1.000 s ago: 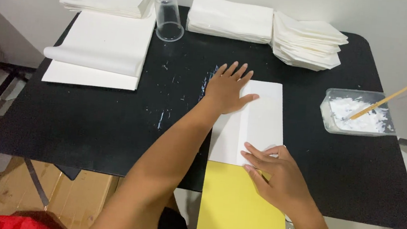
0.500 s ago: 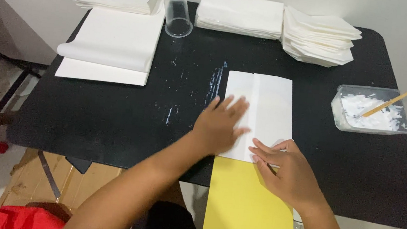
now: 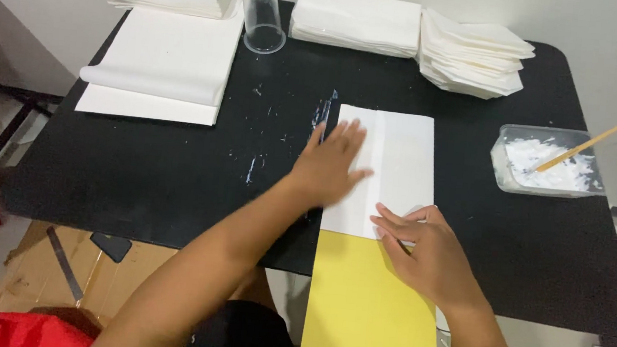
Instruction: Folding paper sheets and applying glue with a brush to assemble handmade bags.
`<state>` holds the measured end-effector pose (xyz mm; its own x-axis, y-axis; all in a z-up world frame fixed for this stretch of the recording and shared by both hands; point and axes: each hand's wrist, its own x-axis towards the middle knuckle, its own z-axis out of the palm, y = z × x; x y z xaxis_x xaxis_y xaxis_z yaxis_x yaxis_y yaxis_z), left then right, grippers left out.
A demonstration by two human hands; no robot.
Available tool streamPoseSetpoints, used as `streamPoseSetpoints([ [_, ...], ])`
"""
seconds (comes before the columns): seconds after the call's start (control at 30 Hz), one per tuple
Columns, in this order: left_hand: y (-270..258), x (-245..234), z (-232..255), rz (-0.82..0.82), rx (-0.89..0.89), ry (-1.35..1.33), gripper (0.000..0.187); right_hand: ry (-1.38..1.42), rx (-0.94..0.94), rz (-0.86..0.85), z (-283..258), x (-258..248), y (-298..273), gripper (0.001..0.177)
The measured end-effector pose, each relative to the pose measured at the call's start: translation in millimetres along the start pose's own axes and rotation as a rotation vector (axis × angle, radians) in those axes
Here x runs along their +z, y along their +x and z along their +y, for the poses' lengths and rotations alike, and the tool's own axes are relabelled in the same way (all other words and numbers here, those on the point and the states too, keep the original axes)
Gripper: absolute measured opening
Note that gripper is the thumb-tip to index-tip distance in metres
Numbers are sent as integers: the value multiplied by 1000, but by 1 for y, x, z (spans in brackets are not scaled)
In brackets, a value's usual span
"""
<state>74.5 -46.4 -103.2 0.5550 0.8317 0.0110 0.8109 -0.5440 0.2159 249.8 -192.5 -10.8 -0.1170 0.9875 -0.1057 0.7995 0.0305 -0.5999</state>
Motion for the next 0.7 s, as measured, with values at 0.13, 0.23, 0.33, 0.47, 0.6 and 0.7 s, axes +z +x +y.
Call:
streamPoseSetpoints([
  [0.13, -77, -1, 27, 390, 198, 131, 72, -21, 20, -10, 0, 1, 2, 30],
  [0.23, -137, -31, 51, -70, 258, -56, 74, -29, -43, 17, 26, 16, 5, 31],
  [0.33, -162, -39, 53, 72, 356, -225, 63, -34, -85, 44, 39, 19, 13, 33],
  [0.47, -168, -29, 49, 345, 377, -331, 38, 56, 205, 7, 24, 2, 24, 34],
  [0.6, -169, -23, 48, 404, 403, -335, 31, 321, 390, 102, 7, -4, 46, 46],
  [0.7, -169, -18, 47, 454, 375, -324, 32, 250, 417, 42, 8, -5, 67, 42],
])
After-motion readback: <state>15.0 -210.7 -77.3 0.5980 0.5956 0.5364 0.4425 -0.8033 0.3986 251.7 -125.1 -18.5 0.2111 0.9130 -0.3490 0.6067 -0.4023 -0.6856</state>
